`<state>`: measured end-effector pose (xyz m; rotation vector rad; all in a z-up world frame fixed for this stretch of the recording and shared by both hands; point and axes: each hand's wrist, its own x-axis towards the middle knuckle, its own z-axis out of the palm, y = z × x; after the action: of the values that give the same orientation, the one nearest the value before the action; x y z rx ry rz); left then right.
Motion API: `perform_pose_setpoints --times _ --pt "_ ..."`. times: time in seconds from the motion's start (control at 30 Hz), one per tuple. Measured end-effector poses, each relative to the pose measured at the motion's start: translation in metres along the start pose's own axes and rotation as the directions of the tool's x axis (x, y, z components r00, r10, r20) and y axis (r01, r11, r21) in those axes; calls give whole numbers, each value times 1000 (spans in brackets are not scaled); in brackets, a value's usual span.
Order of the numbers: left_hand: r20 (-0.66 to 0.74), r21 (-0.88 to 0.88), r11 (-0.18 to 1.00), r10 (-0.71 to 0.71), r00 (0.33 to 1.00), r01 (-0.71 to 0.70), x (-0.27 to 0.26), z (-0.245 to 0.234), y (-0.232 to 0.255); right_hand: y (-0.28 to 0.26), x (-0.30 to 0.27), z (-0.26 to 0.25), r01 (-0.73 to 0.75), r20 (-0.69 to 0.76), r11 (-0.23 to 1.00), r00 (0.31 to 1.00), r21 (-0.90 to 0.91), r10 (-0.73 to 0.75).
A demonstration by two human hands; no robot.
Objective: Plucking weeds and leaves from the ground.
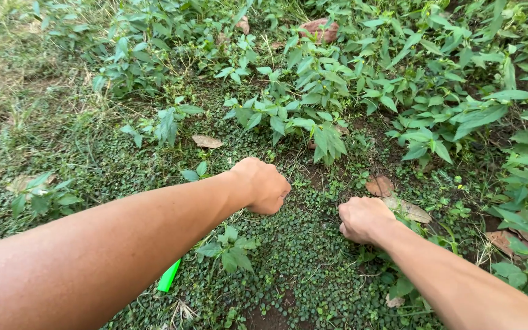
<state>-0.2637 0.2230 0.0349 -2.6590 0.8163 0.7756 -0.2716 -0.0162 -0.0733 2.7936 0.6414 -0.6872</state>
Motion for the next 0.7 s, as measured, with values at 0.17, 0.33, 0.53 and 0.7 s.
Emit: perform_pose_setpoints --times 0.17,0.33,0.53,0.7 --pt "21 -34 999 -12 1000 12 8 -4 -8 6 8 0 54 -19 998 998 15 -53" --pt "-29 -76 997 7 1000 -9 25 -2 -3 8 15 -6 -34 49 999 998 30 33" --pt "53 -16 999 35 998 -34 43 13 36 1 35 15 -48 128 995 990 -82 59" --pt "119 -16 994 -110 987 112 34 11 58 -21 4 -18 -178 178 983 970 40 168"
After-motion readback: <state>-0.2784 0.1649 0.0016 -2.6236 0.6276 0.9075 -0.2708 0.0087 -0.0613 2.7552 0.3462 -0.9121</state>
